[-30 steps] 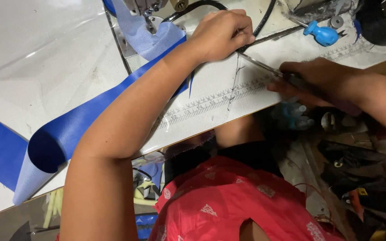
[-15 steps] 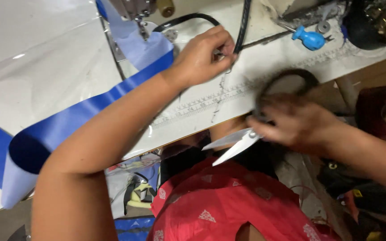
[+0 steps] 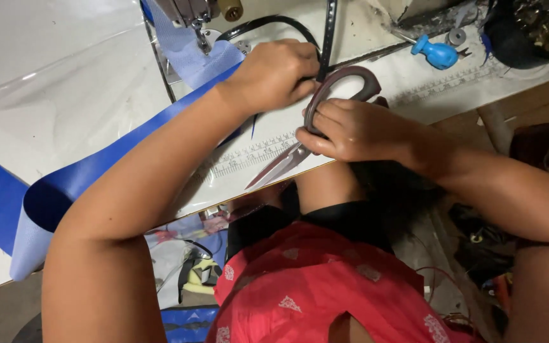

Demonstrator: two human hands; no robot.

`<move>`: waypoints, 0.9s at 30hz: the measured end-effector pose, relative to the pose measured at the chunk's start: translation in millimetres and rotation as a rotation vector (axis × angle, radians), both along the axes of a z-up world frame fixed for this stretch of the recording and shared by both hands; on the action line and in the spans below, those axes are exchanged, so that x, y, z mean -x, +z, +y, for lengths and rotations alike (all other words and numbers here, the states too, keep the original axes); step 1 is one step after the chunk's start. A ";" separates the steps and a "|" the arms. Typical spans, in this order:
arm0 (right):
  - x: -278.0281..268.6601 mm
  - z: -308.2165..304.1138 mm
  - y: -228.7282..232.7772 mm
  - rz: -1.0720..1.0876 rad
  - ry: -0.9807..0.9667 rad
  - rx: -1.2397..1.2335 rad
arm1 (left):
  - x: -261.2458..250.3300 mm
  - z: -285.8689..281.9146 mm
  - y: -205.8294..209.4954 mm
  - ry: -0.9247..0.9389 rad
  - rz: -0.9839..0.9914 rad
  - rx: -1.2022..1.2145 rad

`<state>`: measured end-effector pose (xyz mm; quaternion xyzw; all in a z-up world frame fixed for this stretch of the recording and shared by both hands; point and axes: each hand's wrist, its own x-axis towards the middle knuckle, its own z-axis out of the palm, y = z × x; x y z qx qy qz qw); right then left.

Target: The person uses scissors to cut a black strap into smaller pieces on a white work surface. They then pick up a blue strap and cut it as well. The person is sitting while performing the task.

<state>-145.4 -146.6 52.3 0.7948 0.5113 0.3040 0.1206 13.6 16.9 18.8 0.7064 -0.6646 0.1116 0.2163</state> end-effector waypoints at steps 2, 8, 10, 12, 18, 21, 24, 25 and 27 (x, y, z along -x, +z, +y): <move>-0.4 1.0 -1.1 0.026 0.009 -0.039 | 8.2 -3.0 1.0 0.062 -0.005 0.042; 17.3 34.1 -1.9 0.050 -0.008 -0.156 | -3.4 -25.7 -7.1 0.211 0.153 -0.050; 20.9 38.1 -0.6 0.078 -0.048 -0.173 | -6.9 -21.9 -7.2 0.170 0.235 -0.035; 28.0 34.9 2.3 0.107 -0.100 -0.187 | -5.2 -22.7 -3.4 0.116 0.319 -0.018; 64.0 1.7 48.0 1.097 -0.510 -0.409 | 3.5 -21.6 4.3 0.210 0.539 -0.131; 67.5 -16.5 71.8 1.356 -1.404 -0.185 | 3.1 -21.7 3.4 0.226 0.598 -0.130; 68.1 -47.1 55.1 1.401 -1.576 -0.376 | 5.8 -20.2 11.4 0.238 0.702 -0.130; 68.9 -58.0 45.2 1.340 -1.503 -0.264 | 8.0 -18.3 15.3 0.249 0.745 -0.134; 67.5 -64.5 40.1 1.278 -1.424 -0.155 | 10.6 -16.1 19.6 0.263 0.789 -0.138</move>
